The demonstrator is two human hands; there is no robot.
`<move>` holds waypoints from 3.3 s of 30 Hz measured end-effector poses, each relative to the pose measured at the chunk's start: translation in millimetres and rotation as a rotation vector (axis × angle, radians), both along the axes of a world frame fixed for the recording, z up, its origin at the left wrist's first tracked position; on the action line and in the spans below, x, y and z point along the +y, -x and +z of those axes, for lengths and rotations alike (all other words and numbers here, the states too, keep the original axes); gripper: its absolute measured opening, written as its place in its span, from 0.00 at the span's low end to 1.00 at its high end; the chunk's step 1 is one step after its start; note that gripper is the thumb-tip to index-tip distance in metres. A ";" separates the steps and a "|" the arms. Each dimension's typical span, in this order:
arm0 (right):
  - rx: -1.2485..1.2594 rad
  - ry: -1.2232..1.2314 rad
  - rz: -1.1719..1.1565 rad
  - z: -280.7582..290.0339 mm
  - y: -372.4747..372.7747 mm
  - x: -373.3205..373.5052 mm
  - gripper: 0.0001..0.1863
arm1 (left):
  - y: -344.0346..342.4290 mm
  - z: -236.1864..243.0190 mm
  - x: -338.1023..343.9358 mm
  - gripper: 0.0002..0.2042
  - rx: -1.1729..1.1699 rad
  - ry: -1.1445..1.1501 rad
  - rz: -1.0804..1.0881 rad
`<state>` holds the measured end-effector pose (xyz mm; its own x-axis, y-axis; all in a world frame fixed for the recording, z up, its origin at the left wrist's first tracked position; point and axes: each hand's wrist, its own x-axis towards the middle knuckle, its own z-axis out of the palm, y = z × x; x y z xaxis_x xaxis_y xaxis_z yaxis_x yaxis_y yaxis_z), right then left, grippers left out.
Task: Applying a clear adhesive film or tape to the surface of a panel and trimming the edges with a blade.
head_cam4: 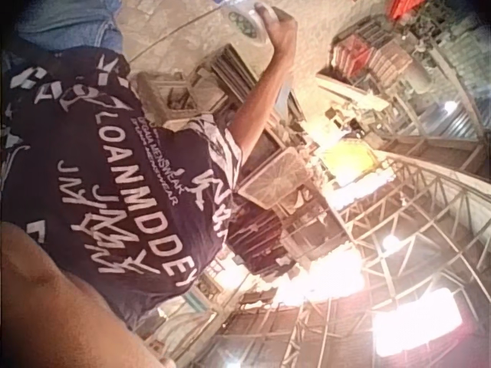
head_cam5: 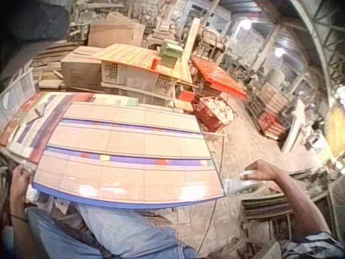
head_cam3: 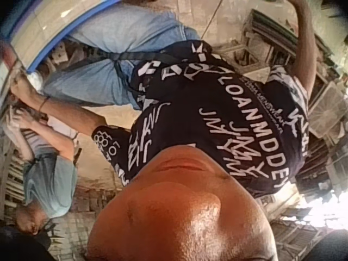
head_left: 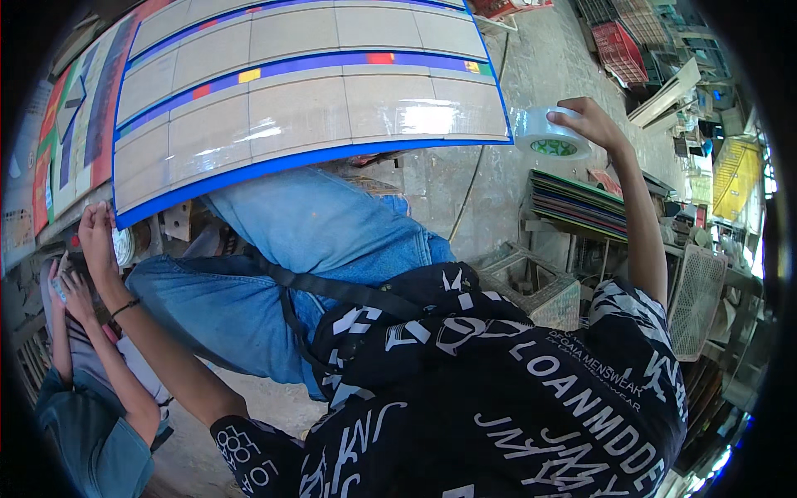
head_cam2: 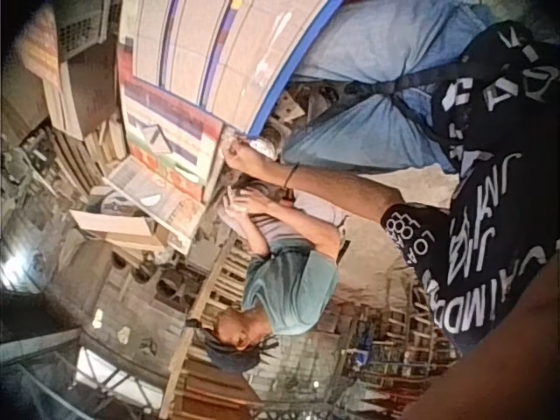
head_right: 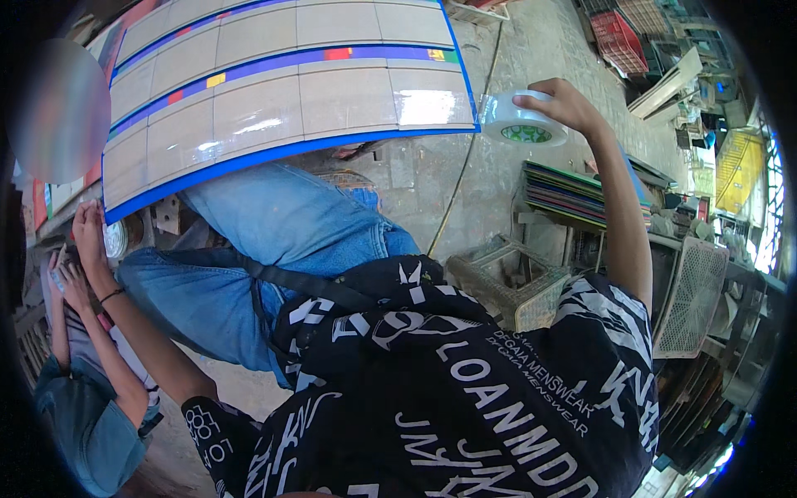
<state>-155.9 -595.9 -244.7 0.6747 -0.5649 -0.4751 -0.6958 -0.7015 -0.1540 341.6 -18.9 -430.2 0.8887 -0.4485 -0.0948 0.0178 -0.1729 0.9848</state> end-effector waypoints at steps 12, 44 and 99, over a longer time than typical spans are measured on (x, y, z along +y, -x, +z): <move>-0.002 -0.009 -0.012 -4.2 0.9 -4.1 0.30 | -8.7 -1.1 3.9 0.06 0.015 -0.011 -0.047; -0.029 -0.042 -0.037 -17.9 4.4 -8.7 0.31 | -2.8 -1.0 1.0 0.07 0.083 -0.001 0.016; -0.543 -0.584 -0.573 -160.3 24.5 -26.1 0.29 | 47.0 21.8 -49.6 0.13 0.051 0.108 0.295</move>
<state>-180.4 -622.0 -405.0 0.5812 -0.6494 -0.4904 -0.6394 0.0084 -0.7688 294.5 -68.5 -408.3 0.9773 -0.1817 -0.1090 0.1020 -0.0477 0.9936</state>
